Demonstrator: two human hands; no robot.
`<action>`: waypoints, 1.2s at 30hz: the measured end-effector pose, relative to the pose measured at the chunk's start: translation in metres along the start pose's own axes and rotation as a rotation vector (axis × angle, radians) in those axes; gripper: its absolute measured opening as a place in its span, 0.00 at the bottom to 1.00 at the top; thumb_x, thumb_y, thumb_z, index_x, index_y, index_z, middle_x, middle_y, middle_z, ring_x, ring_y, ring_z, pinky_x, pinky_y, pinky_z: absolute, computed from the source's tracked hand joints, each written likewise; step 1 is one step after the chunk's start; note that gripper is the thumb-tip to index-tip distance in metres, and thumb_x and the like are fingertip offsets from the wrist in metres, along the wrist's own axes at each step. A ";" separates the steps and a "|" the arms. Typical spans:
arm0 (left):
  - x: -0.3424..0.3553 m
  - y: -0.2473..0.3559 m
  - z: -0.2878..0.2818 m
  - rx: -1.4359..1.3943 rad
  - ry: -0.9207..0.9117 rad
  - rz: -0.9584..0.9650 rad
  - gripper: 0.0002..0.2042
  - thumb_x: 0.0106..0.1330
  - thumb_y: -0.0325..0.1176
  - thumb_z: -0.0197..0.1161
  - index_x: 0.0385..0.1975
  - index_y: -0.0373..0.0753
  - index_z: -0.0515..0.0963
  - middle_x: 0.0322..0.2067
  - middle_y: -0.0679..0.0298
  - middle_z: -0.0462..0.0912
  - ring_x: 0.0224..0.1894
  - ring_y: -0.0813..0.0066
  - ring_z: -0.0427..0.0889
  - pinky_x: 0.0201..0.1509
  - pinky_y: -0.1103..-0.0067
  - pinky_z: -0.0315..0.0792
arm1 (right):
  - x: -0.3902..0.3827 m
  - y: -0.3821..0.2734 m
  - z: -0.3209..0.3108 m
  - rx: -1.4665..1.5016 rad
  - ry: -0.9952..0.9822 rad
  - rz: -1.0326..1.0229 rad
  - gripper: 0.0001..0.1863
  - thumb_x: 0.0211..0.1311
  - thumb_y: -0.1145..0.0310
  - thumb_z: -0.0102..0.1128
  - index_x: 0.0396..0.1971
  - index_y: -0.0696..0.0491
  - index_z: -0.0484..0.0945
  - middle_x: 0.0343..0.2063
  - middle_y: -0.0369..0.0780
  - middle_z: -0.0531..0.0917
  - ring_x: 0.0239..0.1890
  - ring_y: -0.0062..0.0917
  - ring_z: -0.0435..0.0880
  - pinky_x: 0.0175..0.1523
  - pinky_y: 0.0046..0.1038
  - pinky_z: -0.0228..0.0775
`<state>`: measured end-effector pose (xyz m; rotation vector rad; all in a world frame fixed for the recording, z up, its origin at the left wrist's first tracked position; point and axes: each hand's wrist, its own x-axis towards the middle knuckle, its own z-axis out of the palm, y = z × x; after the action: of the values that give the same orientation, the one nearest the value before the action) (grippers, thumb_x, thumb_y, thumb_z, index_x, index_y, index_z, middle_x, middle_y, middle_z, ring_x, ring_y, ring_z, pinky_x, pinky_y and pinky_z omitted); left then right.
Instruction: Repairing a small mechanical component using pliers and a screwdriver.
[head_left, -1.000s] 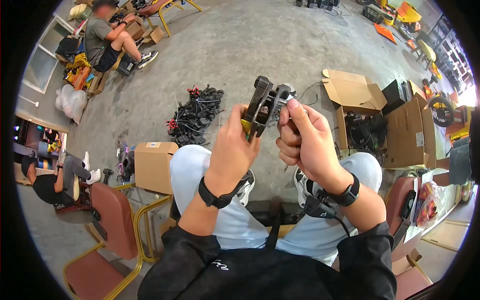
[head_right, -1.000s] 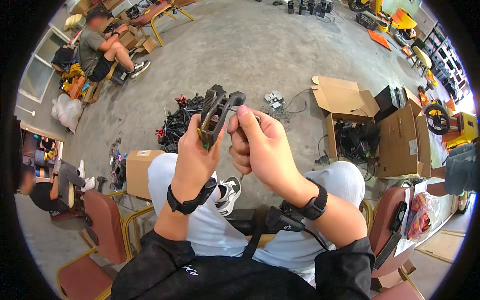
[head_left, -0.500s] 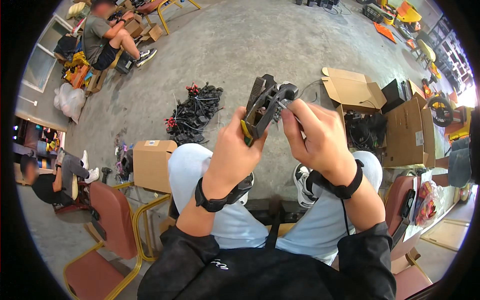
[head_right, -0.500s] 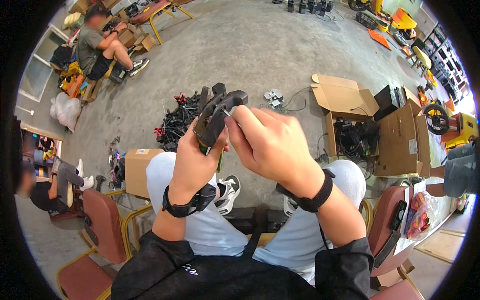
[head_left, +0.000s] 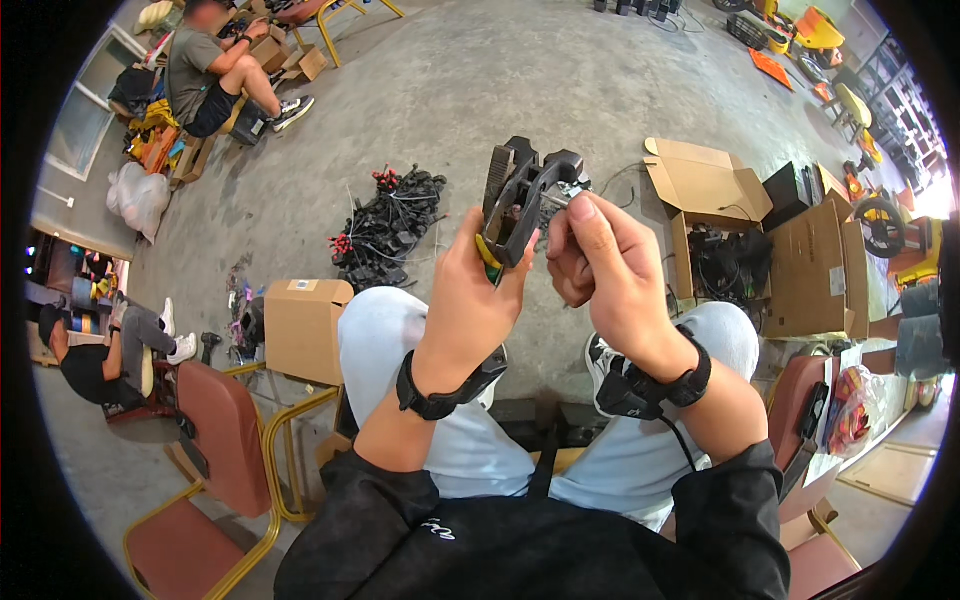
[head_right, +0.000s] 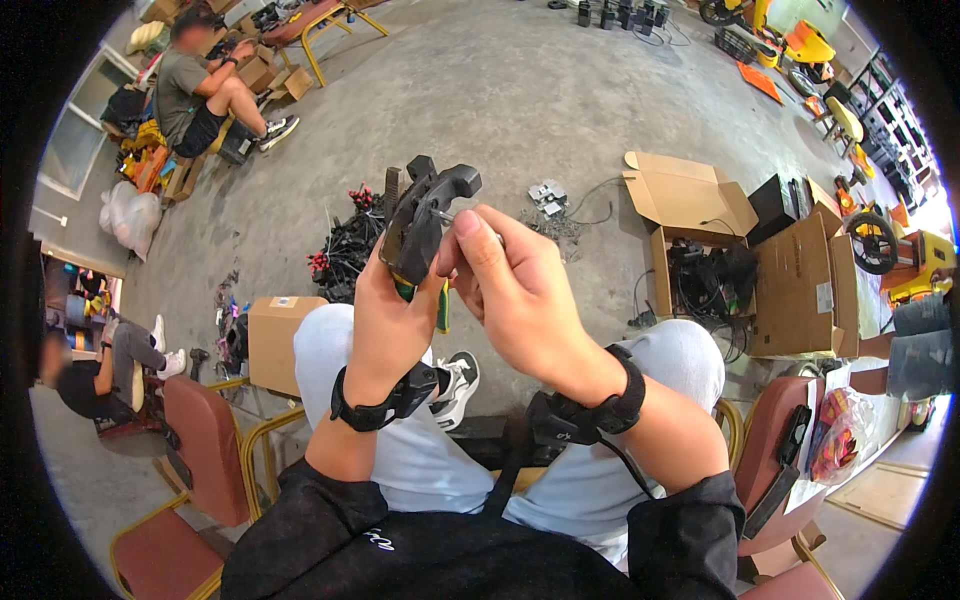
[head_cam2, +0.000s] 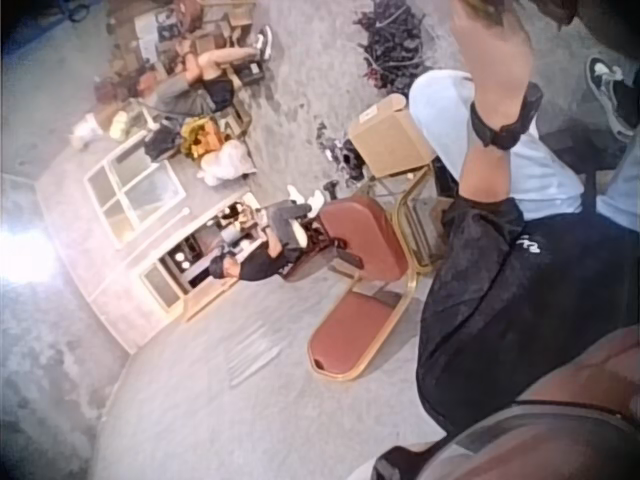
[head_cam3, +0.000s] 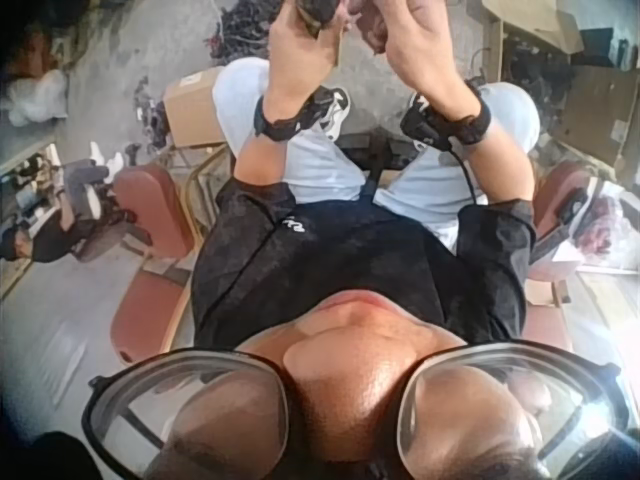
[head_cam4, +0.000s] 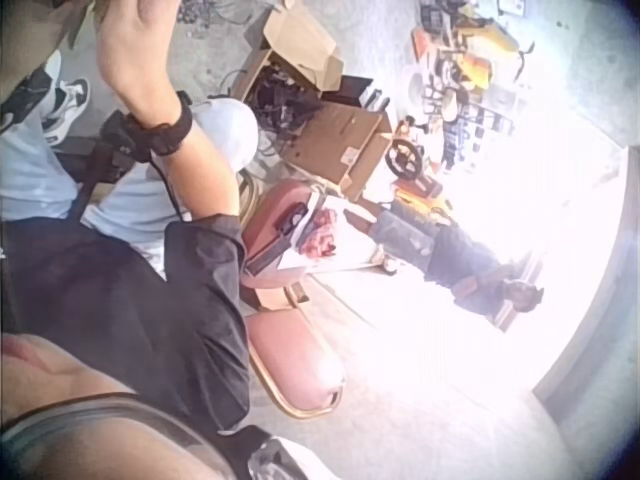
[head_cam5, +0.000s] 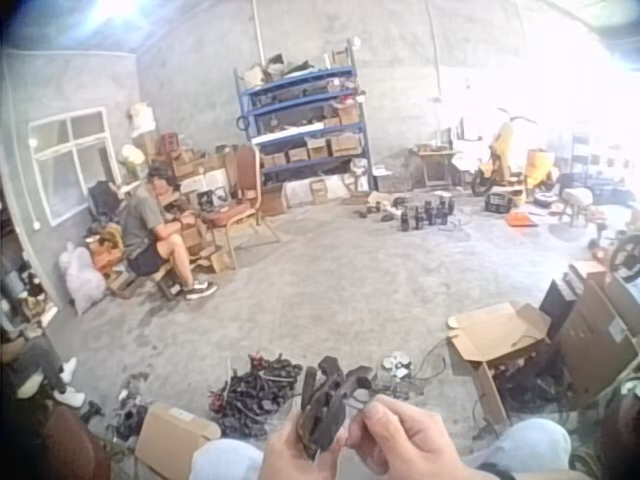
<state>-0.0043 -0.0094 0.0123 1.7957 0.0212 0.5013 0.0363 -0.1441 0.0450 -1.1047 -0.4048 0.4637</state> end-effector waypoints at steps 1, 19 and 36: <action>0.000 0.000 -0.001 0.080 0.023 0.022 0.10 0.60 0.29 0.61 0.37 0.34 0.70 0.22 0.61 0.77 0.25 0.76 0.76 0.29 0.79 0.69 | -0.001 0.003 0.002 0.035 0.026 0.006 0.19 0.71 0.59 0.41 0.25 0.56 0.71 0.13 0.29 0.66 0.14 0.08 0.57 0.19 0.16 0.47; -0.003 -0.009 0.001 0.132 -0.034 0.041 0.11 0.58 0.24 0.60 0.39 0.34 0.69 0.22 0.57 0.78 0.23 0.66 0.78 0.28 0.76 0.70 | -0.004 0.000 -0.009 -0.617 0.064 -0.176 0.11 0.65 0.68 0.50 0.25 0.58 0.67 0.16 0.39 0.75 0.13 0.24 0.70 0.21 0.26 0.64; 0.000 -0.009 0.002 -0.067 -0.019 -0.104 0.09 0.60 0.26 0.61 0.37 0.33 0.70 0.22 0.64 0.77 0.24 0.81 0.75 0.28 0.81 0.68 | 0.003 0.001 -0.013 -0.366 0.036 -0.136 0.20 0.70 0.60 0.41 0.24 0.59 0.73 0.12 0.30 0.65 0.14 0.12 0.57 0.21 0.18 0.49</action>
<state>-0.0015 -0.0089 0.0034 1.7243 0.0833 0.4059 0.0458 -0.1520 0.0390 -1.4268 -0.5434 0.2531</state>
